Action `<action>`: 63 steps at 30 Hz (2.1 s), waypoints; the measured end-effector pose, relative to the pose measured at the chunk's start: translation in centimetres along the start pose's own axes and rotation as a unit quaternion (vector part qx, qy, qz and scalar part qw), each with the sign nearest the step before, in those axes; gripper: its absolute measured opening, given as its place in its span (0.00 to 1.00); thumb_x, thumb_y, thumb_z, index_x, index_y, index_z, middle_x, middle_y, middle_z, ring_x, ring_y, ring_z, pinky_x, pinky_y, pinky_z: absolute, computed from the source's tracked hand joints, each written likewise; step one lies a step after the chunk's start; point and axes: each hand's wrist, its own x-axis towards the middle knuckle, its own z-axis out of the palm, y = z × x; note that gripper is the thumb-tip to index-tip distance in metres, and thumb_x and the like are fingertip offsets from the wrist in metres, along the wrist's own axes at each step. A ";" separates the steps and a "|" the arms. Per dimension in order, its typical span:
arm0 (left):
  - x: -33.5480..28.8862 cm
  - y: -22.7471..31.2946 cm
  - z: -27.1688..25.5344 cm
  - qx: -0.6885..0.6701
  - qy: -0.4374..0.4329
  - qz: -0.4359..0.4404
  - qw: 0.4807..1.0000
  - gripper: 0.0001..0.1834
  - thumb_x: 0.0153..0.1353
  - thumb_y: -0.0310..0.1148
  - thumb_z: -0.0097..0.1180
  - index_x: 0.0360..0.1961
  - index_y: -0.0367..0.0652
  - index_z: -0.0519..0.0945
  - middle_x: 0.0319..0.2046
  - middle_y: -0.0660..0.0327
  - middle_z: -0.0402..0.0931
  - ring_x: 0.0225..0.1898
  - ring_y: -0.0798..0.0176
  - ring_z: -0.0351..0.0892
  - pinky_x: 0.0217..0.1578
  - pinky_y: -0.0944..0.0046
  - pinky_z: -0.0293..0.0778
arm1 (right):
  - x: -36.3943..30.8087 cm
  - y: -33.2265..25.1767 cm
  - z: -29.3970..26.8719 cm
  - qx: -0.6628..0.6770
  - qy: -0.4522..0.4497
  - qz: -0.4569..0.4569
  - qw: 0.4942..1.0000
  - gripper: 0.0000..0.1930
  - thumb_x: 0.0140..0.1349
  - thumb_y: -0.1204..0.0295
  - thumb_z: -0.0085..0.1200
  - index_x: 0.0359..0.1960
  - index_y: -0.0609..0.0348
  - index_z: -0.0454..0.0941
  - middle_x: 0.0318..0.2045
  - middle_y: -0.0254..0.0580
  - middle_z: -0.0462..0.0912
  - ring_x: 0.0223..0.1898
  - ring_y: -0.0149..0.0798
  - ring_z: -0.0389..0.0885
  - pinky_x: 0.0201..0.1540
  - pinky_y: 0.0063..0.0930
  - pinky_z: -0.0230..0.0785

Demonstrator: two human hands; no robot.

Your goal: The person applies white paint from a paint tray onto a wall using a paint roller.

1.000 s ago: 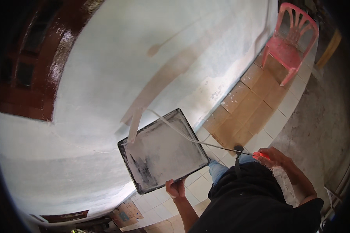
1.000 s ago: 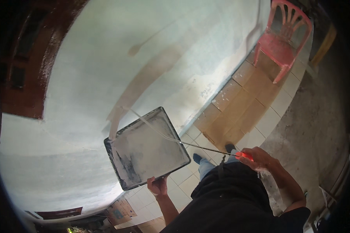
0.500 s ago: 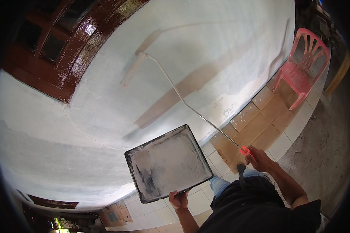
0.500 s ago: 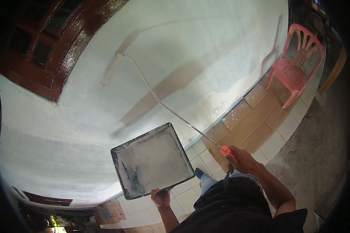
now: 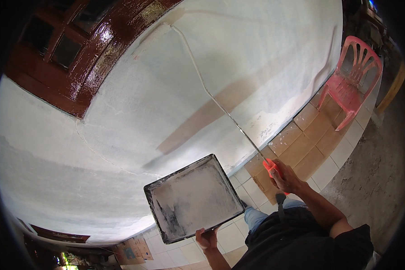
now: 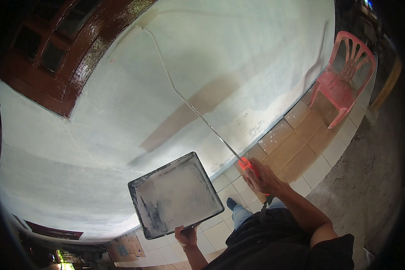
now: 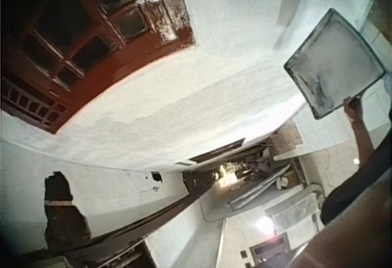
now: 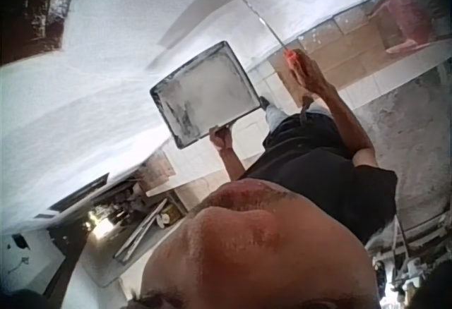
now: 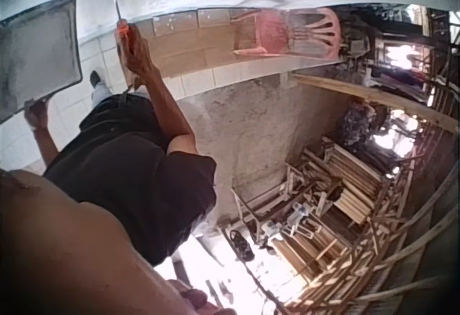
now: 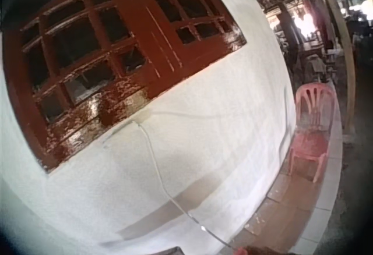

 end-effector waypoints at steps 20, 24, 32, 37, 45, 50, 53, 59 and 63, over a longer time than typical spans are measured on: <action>0.4 0.0 -0.8 0.005 0.007 0.011 1.000 0.36 0.42 0.30 0.50 0.58 0.39 0.61 0.52 0.50 0.66 0.54 0.44 0.67 0.49 0.34 0.69 | 1.0 1.4 2.1 -0.024 0.062 -0.074 0.995 0.14 0.65 0.63 0.45 0.45 0.60 0.67 0.18 0.45 0.75 0.19 0.44 0.78 0.22 0.33 0.67; 0.6 -0.1 -0.4 0.006 0.011 0.009 1.000 0.35 0.42 0.30 0.50 0.57 0.38 0.62 0.51 0.50 0.67 0.53 0.44 0.68 0.48 0.35 0.71 | 1.3 0.6 2.3 -0.013 0.061 -0.064 0.996 0.13 0.65 0.64 0.45 0.44 0.60 0.67 0.18 0.44 0.75 0.20 0.44 0.78 0.22 0.33 0.67; 0.6 0.2 -0.4 -0.003 0.023 0.002 1.000 0.34 0.42 0.29 0.50 0.56 0.36 0.64 0.49 0.49 0.69 0.49 0.45 0.72 0.46 0.38 0.74 | 2.1 -0.2 2.5 -0.051 0.031 -0.062 0.996 0.14 0.66 0.62 0.44 0.46 0.58 0.68 0.19 0.40 0.74 0.20 0.39 0.76 0.26 0.33 0.68; 0.8 -0.1 -0.4 -0.010 0.018 0.011 1.000 0.34 0.42 0.29 0.51 0.56 0.37 0.63 0.51 0.49 0.68 0.51 0.44 0.70 0.48 0.36 0.72 | 2.1 0.1 2.7 0.133 -0.004 -0.018 0.991 0.14 0.67 0.62 0.42 0.46 0.60 0.67 0.20 0.38 0.72 0.20 0.33 0.74 0.25 0.30 0.66; 0.2 0.1 -0.3 0.006 0.010 0.007 1.000 0.34 0.43 0.29 0.51 0.56 0.37 0.64 0.51 0.50 0.68 0.52 0.44 0.69 0.48 0.36 0.72 | 2.5 2.7 3.3 0.035 0.017 -0.027 0.999 0.14 0.66 0.62 0.42 0.44 0.60 0.68 0.21 0.39 0.73 0.21 0.33 0.71 0.27 0.29 0.66; 0.2 0.1 0.0 -0.001 0.041 0.004 0.999 0.35 0.42 0.29 0.52 0.56 0.36 0.63 0.49 0.48 0.68 0.50 0.44 0.71 0.45 0.37 0.75 | 1.4 7.5 3.6 0.029 0.013 -0.014 0.999 0.15 0.65 0.61 0.43 0.42 0.60 0.69 0.21 0.41 0.73 0.21 0.35 0.73 0.27 0.31 0.66; 0.4 -0.1 -0.5 -0.001 0.043 0.008 0.999 0.34 0.42 0.30 0.52 0.56 0.36 0.63 0.49 0.48 0.68 0.50 0.43 0.71 0.45 0.36 0.75 | 0.8 9.0 3.9 0.006 0.011 0.015 1.000 0.14 0.65 0.62 0.44 0.41 0.60 0.69 0.19 0.41 0.73 0.21 0.36 0.74 0.26 0.32 0.65; 0.7 -0.1 -0.9 -0.011 0.042 0.004 0.999 0.34 0.42 0.29 0.51 0.56 0.37 0.63 0.50 0.48 0.67 0.51 0.42 0.70 0.45 0.35 0.74 | 2.1 6.0 4.4 0.031 0.013 0.025 0.999 0.11 0.65 0.64 0.44 0.37 0.60 0.68 0.17 0.42 0.72 0.19 0.37 0.74 0.23 0.32 0.64; 1.0 -0.2 -1.6 -0.020 0.035 -0.002 0.999 0.36 0.42 0.28 0.49 0.58 0.37 0.61 0.52 0.49 0.66 0.53 0.43 0.68 0.49 0.33 0.69 | 3.1 2.5 4.7 0.016 0.014 -0.001 1.000 0.10 0.65 0.66 0.44 0.39 0.60 0.67 0.17 0.43 0.72 0.18 0.42 0.74 0.23 0.33 0.64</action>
